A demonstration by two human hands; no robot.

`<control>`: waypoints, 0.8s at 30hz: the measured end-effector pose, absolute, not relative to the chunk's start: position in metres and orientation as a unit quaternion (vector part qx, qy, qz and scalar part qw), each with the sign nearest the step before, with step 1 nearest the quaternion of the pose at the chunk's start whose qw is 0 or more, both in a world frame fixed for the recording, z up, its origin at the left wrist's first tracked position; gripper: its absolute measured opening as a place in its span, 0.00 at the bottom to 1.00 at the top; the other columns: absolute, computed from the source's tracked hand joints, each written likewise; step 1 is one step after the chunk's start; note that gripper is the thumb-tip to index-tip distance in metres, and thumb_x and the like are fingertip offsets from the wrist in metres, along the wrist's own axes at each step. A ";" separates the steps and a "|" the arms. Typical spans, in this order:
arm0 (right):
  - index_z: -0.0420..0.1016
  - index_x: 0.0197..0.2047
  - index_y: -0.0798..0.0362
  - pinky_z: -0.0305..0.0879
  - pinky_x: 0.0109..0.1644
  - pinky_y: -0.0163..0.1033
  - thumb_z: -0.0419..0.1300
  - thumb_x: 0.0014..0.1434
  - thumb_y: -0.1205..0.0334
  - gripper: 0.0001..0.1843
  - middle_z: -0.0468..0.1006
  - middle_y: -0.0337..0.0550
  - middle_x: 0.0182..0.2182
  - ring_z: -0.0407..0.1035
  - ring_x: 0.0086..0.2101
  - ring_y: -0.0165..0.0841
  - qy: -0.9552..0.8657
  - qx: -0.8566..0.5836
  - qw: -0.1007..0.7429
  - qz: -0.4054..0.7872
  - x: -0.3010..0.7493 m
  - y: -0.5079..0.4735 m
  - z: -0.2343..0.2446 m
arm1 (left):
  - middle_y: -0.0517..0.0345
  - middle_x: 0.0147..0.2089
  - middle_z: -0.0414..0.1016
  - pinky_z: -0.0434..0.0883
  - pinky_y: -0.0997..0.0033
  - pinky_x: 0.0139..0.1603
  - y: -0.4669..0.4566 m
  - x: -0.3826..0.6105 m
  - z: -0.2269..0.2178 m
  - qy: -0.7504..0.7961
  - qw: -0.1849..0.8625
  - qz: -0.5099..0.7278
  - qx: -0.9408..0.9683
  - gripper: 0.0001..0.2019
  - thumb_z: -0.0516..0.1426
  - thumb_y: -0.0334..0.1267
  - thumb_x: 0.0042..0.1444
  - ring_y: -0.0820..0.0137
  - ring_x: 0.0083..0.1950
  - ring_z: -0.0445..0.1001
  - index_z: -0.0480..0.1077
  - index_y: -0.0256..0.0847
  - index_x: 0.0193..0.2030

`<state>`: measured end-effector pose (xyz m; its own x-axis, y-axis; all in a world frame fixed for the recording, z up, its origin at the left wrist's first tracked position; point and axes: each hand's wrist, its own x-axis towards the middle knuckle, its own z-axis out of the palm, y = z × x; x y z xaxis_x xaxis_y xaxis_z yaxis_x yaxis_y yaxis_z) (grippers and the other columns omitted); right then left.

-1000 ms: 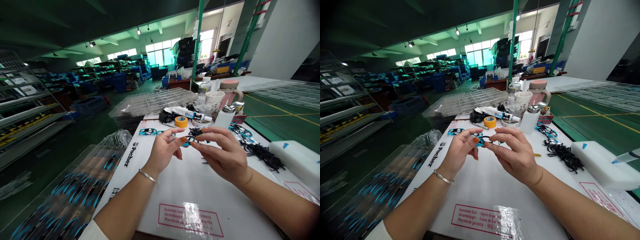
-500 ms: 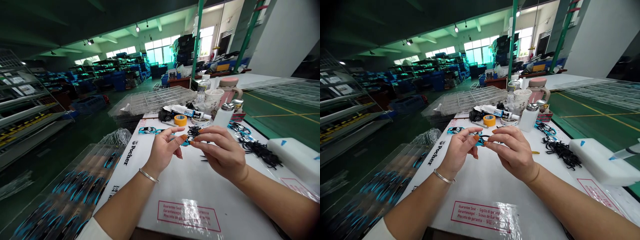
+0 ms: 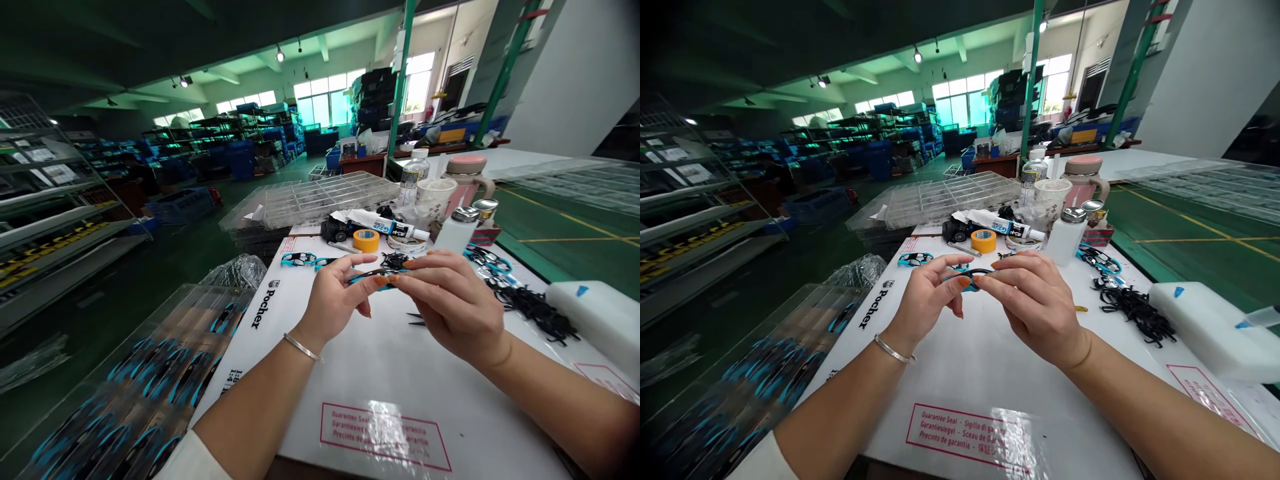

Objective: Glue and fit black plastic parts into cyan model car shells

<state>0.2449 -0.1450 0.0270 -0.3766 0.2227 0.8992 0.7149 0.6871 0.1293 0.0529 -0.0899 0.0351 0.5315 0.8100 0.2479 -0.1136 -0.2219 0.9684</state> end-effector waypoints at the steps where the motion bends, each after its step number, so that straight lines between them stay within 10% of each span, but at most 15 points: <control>1: 0.75 0.49 0.54 0.68 0.49 0.53 0.58 0.57 0.82 0.20 0.78 0.46 0.39 0.72 0.43 0.41 -0.789 -0.295 0.471 -0.264 0.245 -0.145 0.027 | 0.63 0.20 0.70 0.69 0.75 0.28 -0.090 0.053 0.035 0.260 0.569 0.409 0.664 0.27 0.64 0.51 0.54 0.75 0.21 0.69 0.70 0.36 0.56; 24: 0.75 0.47 0.51 0.68 0.48 0.51 0.54 0.64 0.75 0.14 0.79 0.46 0.39 0.71 0.44 0.39 -0.792 -0.286 0.463 -0.277 0.244 -0.149 0.035 | 0.58 0.31 0.74 0.73 0.72 0.25 -0.095 0.057 0.035 0.227 0.587 0.442 0.639 0.30 0.66 0.51 0.50 0.76 0.22 0.69 0.68 0.37 0.55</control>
<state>0.2444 -0.1491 0.0350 -0.4075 0.1964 0.8918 0.7099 0.6825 0.1741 0.0570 -0.0948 0.0351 0.5063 0.8094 0.2975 -0.2282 -0.2069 0.9514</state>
